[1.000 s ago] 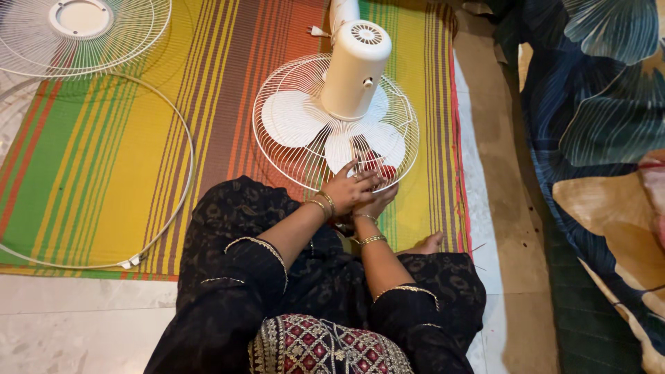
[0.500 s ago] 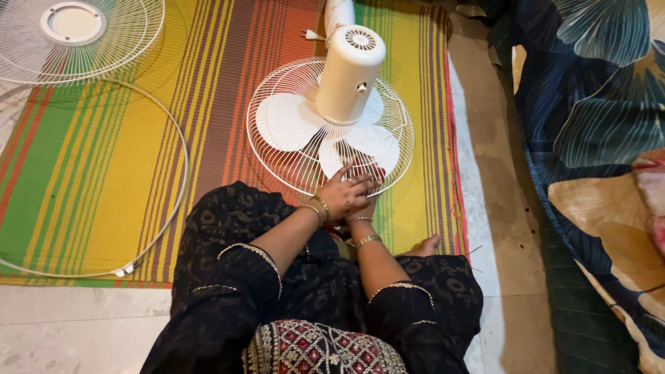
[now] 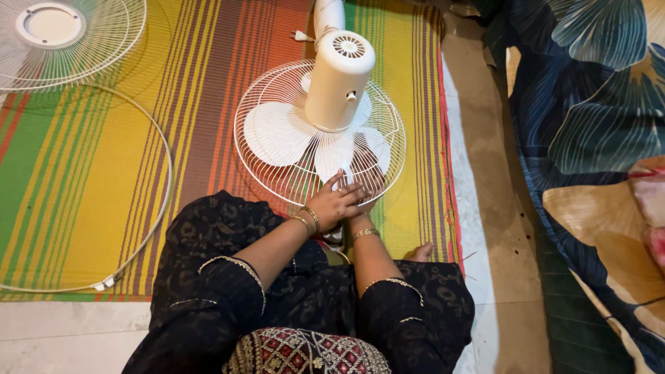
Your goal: The person cleans the motor housing and rear grille of a disassembled white pedestal fan by hand, using a red cloth to wipe various surfaces.
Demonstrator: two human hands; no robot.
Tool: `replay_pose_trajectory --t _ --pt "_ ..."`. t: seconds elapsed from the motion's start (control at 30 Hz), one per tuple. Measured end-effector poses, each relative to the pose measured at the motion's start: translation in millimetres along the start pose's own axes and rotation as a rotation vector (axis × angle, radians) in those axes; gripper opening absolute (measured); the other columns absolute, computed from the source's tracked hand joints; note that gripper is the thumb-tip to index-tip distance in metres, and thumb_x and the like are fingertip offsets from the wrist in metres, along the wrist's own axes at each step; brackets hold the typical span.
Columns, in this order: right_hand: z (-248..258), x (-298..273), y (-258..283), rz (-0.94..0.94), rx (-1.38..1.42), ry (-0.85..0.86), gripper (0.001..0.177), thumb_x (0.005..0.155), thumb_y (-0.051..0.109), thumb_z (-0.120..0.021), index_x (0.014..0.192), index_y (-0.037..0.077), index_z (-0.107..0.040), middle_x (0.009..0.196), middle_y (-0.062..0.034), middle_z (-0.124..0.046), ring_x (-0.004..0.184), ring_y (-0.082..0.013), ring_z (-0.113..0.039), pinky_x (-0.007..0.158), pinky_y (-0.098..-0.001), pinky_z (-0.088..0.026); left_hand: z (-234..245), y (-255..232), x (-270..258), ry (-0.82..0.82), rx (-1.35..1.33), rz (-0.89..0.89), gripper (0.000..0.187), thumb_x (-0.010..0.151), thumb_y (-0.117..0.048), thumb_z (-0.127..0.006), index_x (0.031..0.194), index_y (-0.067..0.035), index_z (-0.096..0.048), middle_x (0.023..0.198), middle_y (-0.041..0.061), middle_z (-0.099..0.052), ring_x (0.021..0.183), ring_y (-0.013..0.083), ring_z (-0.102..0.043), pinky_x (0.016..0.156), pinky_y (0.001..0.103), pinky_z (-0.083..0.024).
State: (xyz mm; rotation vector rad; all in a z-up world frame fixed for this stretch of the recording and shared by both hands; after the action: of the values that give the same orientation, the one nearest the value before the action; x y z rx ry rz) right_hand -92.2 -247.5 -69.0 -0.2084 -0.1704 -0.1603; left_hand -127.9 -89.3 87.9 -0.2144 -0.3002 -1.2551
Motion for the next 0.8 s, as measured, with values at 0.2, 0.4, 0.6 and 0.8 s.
replay_pose_trajectory --t 0.2,0.4,0.6,0.8 --pt "-1.4 2.5 -8.6 -0.097 0.080 -0.008 0.074 0.096 0.060 -0.046 0.156 0.018 -0.031 0.158 -0.0112 -0.032 0.144 -0.0315 -0.030 0.113 -0.0562 -0.027 2.6 -3.0 -0.1 -0.083 0.005 -0.004 0.040 0.089 -0.018 -0.056 0.126 -0.028 -0.068 0.153 -0.003 -0.051 0.147 0.0180 -0.041 0.124 0.061 -0.016" --pt "2.1 9.8 -23.7 -0.272 0.188 -0.015 0.076 0.097 0.062 -0.044 0.157 0.018 -0.028 0.161 -0.0100 -0.029 0.147 -0.0308 -0.026 0.115 -0.0551 -0.025 1.3 -4.2 2.4 0.045 0.018 0.018 0.038 0.088 -0.018 -0.057 0.122 -0.031 -0.068 0.154 -0.002 -0.049 0.148 0.0184 -0.038 0.123 0.060 -0.015" --pt "6.8 7.5 -32.9 -0.526 0.321 -0.013 0.078 0.098 0.064 -0.041 0.159 0.018 -0.025 0.164 -0.0088 -0.025 0.150 -0.0300 -0.022 0.116 -0.0539 -0.023 -2.4 -3.8 1.5 0.052 0.051 0.016 0.040 0.088 -0.021 -0.059 0.125 -0.031 -0.067 0.157 -0.003 -0.045 0.149 0.0166 -0.033 0.123 0.059 -0.014" --pt "19.4 -11.0 -39.4 -0.785 0.403 0.062 0.081 0.099 0.066 -0.039 0.161 0.018 -0.022 0.166 -0.0075 -0.021 0.153 -0.0293 -0.017 0.118 -0.0528 -0.021 6.9 -5.3 4.4 0.172 0.157 0.007 0.055 0.086 -0.023 -0.062 0.139 -0.033 -0.056 0.162 -0.004 -0.036 0.152 0.0155 -0.027 0.123 0.058 -0.011"
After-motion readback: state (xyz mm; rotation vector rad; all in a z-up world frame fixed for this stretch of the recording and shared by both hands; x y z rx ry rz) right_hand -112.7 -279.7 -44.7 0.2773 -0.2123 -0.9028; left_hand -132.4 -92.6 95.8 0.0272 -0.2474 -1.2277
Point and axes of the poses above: each hand's wrist, its own x-axis towards the middle knuckle, its own z-axis out of the back of the hand, y = z × x, the point moved 2 cm from there along x, towards the middle knuckle
